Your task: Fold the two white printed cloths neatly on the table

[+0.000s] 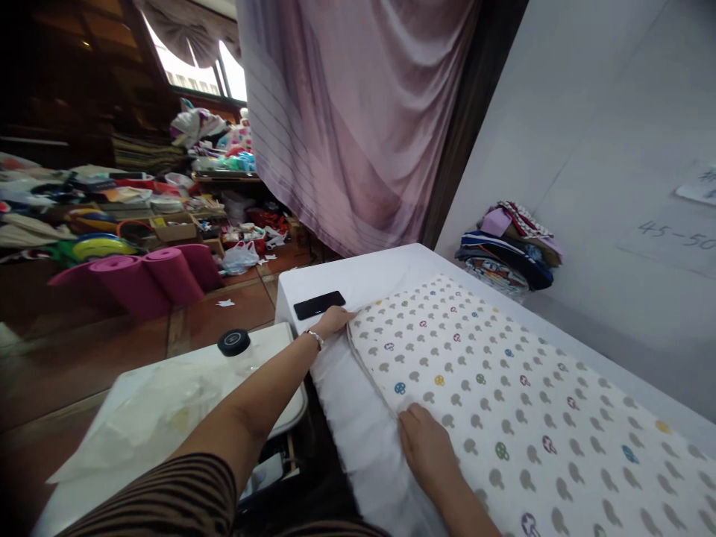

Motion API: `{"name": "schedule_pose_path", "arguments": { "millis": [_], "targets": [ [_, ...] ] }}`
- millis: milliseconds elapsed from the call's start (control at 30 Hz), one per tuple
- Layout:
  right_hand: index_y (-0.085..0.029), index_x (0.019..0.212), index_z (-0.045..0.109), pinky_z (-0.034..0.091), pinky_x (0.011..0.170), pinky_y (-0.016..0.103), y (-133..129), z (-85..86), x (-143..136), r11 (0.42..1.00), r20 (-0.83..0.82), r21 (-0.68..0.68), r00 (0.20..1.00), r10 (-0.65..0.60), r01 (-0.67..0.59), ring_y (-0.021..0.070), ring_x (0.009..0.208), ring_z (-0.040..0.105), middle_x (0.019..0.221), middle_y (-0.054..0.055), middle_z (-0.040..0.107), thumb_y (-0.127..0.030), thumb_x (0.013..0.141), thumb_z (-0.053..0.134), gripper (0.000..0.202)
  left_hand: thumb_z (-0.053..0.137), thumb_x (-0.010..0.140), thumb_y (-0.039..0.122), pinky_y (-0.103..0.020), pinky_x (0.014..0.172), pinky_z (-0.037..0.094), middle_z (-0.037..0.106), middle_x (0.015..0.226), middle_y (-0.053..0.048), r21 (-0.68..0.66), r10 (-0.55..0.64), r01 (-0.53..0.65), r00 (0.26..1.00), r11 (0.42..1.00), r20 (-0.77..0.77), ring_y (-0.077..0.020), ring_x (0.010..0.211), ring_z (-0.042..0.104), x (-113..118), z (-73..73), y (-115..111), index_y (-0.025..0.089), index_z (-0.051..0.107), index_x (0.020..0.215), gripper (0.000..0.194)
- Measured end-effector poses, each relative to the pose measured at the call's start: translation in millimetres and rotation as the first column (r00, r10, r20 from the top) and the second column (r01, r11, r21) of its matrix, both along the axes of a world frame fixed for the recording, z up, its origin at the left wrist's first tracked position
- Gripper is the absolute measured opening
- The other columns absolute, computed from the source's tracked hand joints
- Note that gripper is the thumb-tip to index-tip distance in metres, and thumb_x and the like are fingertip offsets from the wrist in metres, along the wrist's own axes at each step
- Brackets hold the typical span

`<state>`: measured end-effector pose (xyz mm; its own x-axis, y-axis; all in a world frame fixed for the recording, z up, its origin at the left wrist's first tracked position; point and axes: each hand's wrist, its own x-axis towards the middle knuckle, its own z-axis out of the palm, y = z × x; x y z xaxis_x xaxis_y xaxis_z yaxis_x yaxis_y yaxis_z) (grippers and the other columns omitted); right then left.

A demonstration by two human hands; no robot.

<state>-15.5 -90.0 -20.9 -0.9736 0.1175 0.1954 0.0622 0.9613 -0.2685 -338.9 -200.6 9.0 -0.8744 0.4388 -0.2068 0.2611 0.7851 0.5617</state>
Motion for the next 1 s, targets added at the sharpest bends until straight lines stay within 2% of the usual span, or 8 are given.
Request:
{"name": "schedule_pose_path", "arguments": {
  "millis": [267,400,533,600,700,867,1000],
  "targets": [
    [-0.017,0.089,0.061,0.046,0.070,0.030,-2,3.6,1,0.999,0.044,0.016,0.998,0.034,-0.034,0.0193,0.079,0.059,0.086,0.007,0.058,-0.016,0.092,0.033,0.028,0.052,0.082,0.026,-0.025,0.061,0.046,0.068,0.077,-0.011,-0.022,-0.045,0.044,0.999,0.999,-0.026,-0.0193,0.075,0.065,-1,-0.1,-1,0.014,0.067,0.082,0.019],
    [-0.019,0.089,0.061,0.046,0.070,0.029,-2,1.6,3,0.999,0.006,-0.019,0.999,0.041,-0.041,0.0189,0.078,0.058,0.085,0.006,0.058,-0.019,0.092,0.036,0.025,0.053,0.079,0.021,-0.023,0.061,0.045,0.069,0.080,-0.011,-0.032,-0.049,0.047,0.998,0.998,-0.043,-0.0176,0.074,0.064,0,1.6,-2,0.013,0.066,0.083,0.016],
    [-0.020,0.106,0.059,0.046,0.071,0.030,-1,-2.3,4,0.998,-0.043,-0.044,0.998,0.046,-0.048,0.0203,0.083,0.058,0.091,0.007,0.059,-0.023,0.091,0.039,0.025,0.049,0.079,0.019,-0.022,0.061,0.044,0.069,0.083,-0.010,-0.040,-0.027,0.025,0.997,0.999,-0.067,-0.0165,0.077,0.064,2,3.0,-4,0.013,0.066,0.083,0.018],
    [-0.020,0.113,0.058,0.047,0.071,0.030,-1,-2.7,3,0.998,-0.021,-0.048,0.999,0.047,-0.048,0.0203,0.083,0.058,0.092,0.007,0.058,-0.024,0.092,0.038,0.029,0.049,0.078,0.020,-0.023,0.063,0.044,0.069,0.087,-0.009,-0.050,-0.014,0.009,0.996,0.999,-0.091,-0.0177,0.081,0.064,4,2.8,-3,0.014,0.066,0.083,0.019],
    [-0.021,0.111,0.060,0.046,0.070,0.029,-2,-0.9,0,0.998,0.034,-0.053,0.999,0.040,-0.039,0.0192,0.080,0.058,0.089,0.006,0.057,-0.025,0.093,0.036,0.030,0.051,0.079,0.028,-0.026,0.067,0.045,0.069,0.094,-0.010,-0.069,-0.005,-0.005,0.990,0.998,-0.140,-0.0216,0.089,0.063,7,2.1,0,0.015,0.066,0.084,0.020],
    [-0.022,0.105,0.062,0.045,0.068,0.030,-7,5.7,-3,0.997,0.047,-0.069,0.999,0.021,-0.017,0.0196,0.078,0.058,0.086,0.005,0.056,-0.025,0.091,0.037,0.028,0.044,0.085,0.050,-0.028,0.075,0.046,0.067,0.101,-0.014,-0.094,-0.018,0.001,0.983,0.996,-0.184,-0.0247,0.097,0.062,10,2.6,14,0.015,0.065,0.090,0.041],
    [-0.023,0.097,0.063,0.046,0.067,0.028,-6,13.3,-2,0.989,-0.002,-0.146,1.000,0.014,-0.014,0.0183,0.076,0.059,0.084,0.004,0.057,-0.022,0.091,0.038,0.026,0.042,0.088,0.041,-0.027,0.076,0.046,0.066,0.106,-0.014,-0.118,-0.027,0.005,0.982,0.993,-0.185,-0.0243,0.101,0.061,7,3.9,19,0.014,0.064,0.094,0.036]
  ]
}}
